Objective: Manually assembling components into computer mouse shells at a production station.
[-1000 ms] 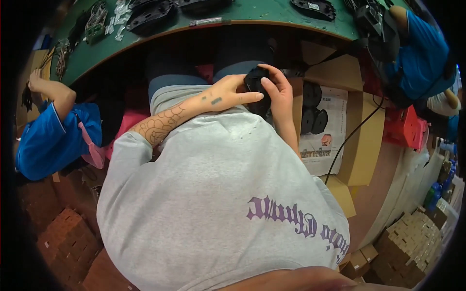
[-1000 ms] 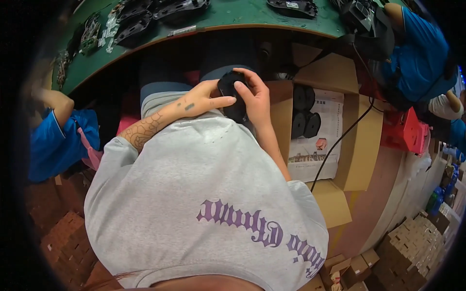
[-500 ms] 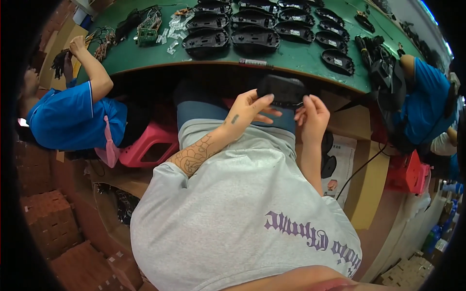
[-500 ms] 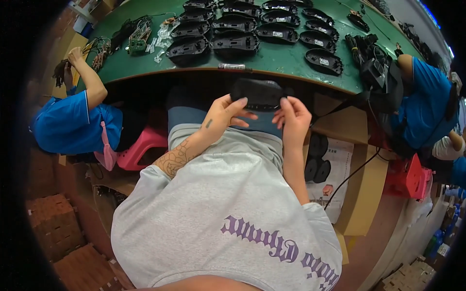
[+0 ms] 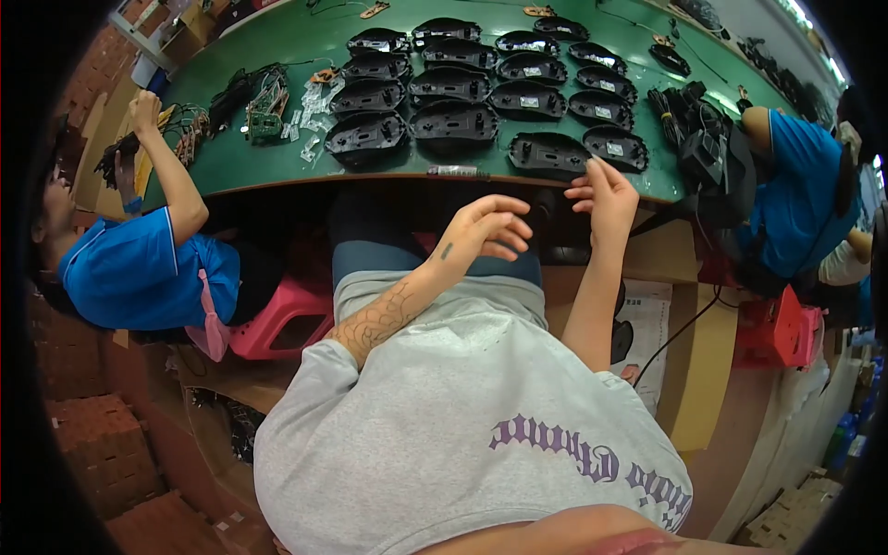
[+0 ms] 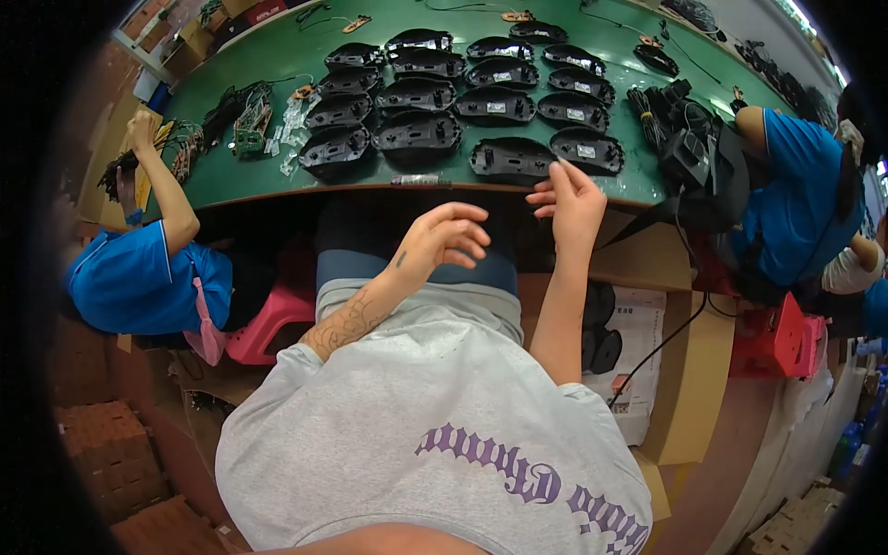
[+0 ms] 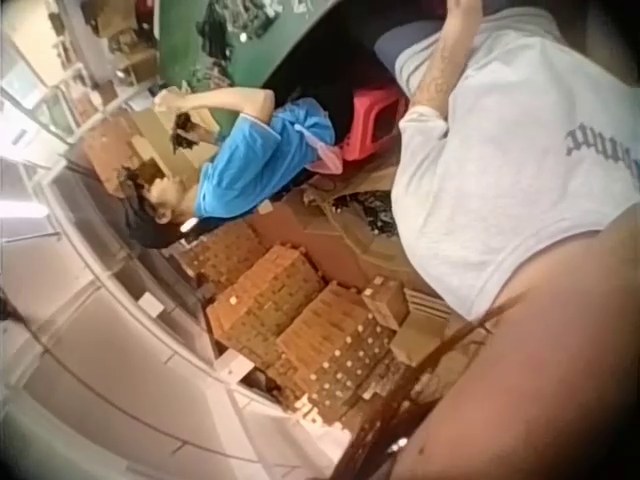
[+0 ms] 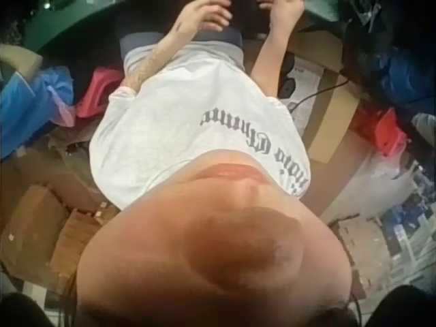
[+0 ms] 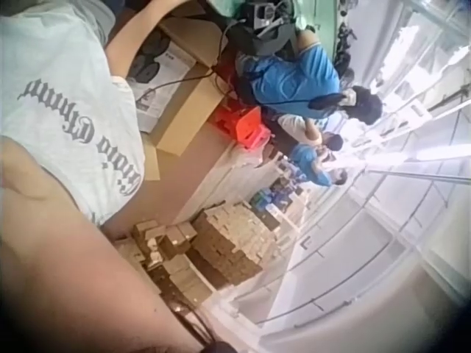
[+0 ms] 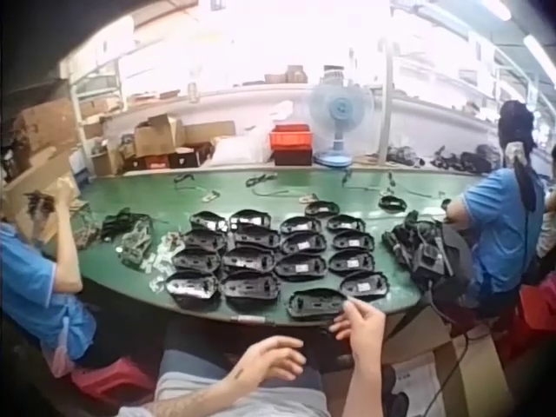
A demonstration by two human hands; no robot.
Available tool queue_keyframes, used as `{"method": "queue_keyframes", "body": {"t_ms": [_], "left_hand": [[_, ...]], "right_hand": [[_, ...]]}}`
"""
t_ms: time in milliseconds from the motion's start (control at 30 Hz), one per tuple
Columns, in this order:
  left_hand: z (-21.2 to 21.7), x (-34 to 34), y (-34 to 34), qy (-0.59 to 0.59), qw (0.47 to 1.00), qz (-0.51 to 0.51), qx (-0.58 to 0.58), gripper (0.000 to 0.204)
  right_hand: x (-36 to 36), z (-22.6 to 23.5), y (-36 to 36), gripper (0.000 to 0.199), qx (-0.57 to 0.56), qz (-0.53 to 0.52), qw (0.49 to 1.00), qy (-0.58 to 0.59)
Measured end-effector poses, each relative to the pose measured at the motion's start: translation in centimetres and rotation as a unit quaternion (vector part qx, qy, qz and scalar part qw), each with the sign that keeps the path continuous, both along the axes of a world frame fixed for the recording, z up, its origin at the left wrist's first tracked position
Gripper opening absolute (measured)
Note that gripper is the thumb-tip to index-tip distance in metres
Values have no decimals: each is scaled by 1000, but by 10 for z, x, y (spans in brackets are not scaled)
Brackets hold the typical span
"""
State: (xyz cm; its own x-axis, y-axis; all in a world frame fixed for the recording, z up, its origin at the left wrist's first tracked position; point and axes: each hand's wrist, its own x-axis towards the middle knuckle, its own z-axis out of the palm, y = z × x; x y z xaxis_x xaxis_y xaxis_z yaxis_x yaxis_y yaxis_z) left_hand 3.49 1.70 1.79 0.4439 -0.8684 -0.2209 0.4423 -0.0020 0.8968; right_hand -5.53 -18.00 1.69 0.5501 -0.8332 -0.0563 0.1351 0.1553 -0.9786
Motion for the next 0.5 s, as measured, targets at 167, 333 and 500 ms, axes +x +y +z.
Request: {"method": "queue_keyframes", "body": {"t_ms": [167, 333, 500], "left_hand": [[6, 9, 32, -66, 998, 18, 8, 28], [20, 11, 55, -185, 977, 106, 10, 22], [39, 38, 75, -419, 887, 191, 30, 20]], "right_hand": [[-1, -2, 14, 24, -52, -7, 998, 28], [0, 12, 25, 21, -347, 15, 926, 149], [-5, 26, 29, 15, -523, 38, 837, 158]]}}
